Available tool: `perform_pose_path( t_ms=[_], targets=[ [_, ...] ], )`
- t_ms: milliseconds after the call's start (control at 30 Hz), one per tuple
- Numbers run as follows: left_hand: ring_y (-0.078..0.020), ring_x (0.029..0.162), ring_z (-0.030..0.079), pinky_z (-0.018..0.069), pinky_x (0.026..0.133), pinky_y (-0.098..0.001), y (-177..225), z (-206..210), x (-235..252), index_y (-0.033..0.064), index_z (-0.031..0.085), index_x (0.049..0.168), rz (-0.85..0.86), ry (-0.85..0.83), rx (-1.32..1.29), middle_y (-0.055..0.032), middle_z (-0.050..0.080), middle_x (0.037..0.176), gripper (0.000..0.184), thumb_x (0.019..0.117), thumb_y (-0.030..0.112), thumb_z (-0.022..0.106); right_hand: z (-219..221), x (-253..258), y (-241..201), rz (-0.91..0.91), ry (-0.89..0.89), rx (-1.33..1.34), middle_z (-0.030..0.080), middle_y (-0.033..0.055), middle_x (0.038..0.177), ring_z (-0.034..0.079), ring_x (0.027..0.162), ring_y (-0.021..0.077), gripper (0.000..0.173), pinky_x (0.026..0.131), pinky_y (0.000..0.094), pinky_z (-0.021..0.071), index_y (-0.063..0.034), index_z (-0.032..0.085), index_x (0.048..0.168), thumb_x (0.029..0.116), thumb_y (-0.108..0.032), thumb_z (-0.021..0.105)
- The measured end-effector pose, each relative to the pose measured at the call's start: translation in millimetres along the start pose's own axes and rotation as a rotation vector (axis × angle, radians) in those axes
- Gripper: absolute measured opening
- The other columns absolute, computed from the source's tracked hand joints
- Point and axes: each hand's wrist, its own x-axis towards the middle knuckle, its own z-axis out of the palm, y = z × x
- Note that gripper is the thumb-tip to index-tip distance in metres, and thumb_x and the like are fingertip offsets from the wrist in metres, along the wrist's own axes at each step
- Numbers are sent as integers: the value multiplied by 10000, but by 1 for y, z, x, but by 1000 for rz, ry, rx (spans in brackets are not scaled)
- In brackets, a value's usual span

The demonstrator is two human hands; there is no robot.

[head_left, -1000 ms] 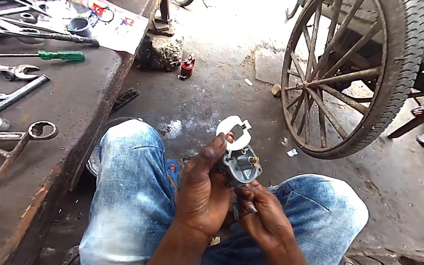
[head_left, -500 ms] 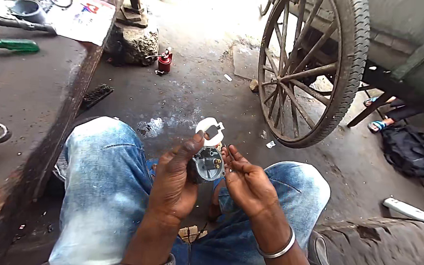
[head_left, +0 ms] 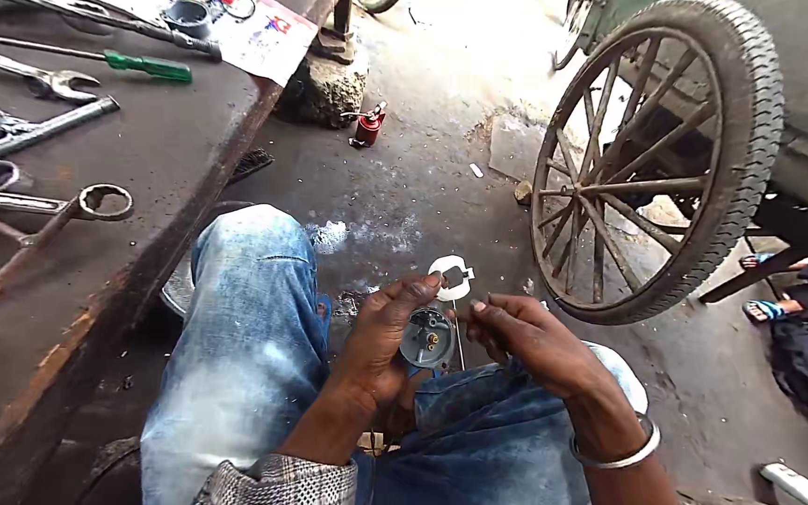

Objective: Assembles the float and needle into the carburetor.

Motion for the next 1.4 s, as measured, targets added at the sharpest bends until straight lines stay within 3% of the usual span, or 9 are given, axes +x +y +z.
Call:
perform_pose_path(
  t_ms=[233, 500, 600, 733, 900, 1167, 1233, 1333, 1400],
  targets=[
    [-159, 738, 714, 611, 630, -285, -2, -9, 8, 54, 744, 978, 66, -76, 184, -137, 726, 924, 169, 990, 199, 657, -4, 20, 16, -258, -17, 399, 546, -59, 702, 471, 557, 9, 434, 507, 160, 418, -105, 741, 1063, 1027, -496, 557],
    [-175, 732, 707, 610, 648, -301, -8, -9, 10, 39, 746, 1014, 124, -77, 304, -161, 726, 887, 166, 949, 188, 717, -4, 18, 20, -228, -58, 388, 458, -51, 589, 365, 478, -2, 284, 444, 156, 302, -97, 709, 813, 1021, -253, 594],
    [-222, 779, 713, 625, 639, -344, -6, -9, 8, 109, 695, 1169, 240, -102, 473, -130, 715, 1023, 323, 890, 242, 788, -2, 19, 19, -199, -49, 455, 462, -49, 585, 377, 479, -1, 304, 446, 154, 318, -100, 698, 800, 1031, -251, 571],
    [-156, 791, 676, 617, 594, -275, 0, -10, 7, 290, 432, 1544, 438, -202, 807, 12, 601, 1299, 894, 771, 303, 880, -4, 15, 19, -238, -108, 546, 495, -53, 606, 413, 487, -14, 290, 447, 138, 350, -96, 708, 822, 1028, -262, 589],
    [-85, 932, 656, 605, 710, -207, 1, -9, 2, 166, 686, 1332, 581, -236, 894, 28, 614, 1237, 576, 798, 290, 864, -9, 10, 19, -278, -206, 541, 534, -53, 625, 435, 509, -25, 290, 465, 130, 358, -95, 711, 814, 1028, -258, 603],
    [-124, 1098, 663, 625, 855, -254, 11, -9, -5, 117, 741, 1204, 696, -300, 990, 10, 654, 1249, 492, 772, 310, 877, -10, -4, 11, -281, -197, 423, 534, -59, 590, 439, 495, -37, 312, 450, 120, 353, -101, 715, 793, 1032, -267, 601],
    [-146, 1061, 680, 627, 840, -275, 12, -11, -3, 101, 731, 1207, 652, -325, 882, -25, 673, 1230, 470, 810, 321, 852, -9, -10, 10, -271, -55, 279, 595, -22, 661, 510, 546, 14, 349, 501, 165, 439, -84, 726, 878, 1067, -303, 530],
    [-157, 831, 717, 634, 699, -301, 12, -12, -3, 68, 695, 1242, 402, -347, 443, -105, 719, 1057, 461, 857, 290, 820, -4, -28, 10, -293, 261, 33, 750, 25, 1015, 723, 806, 121, 320, 738, 287, 635, -70, 690, 1276, 1084, -129, 441],
    [-174, 798, 719, 637, 700, -338, 11, -12, -5, 85, 671, 1253, 229, -350, 172, -124, 709, 1006, 461, 880, 329, 788, 8, -38, 12, -454, 427, 40, 757, 51, 1110, 758, 892, 151, 324, 806, 312, 663, -33, 656, 1320, 1051, -40, 475]
  ],
)
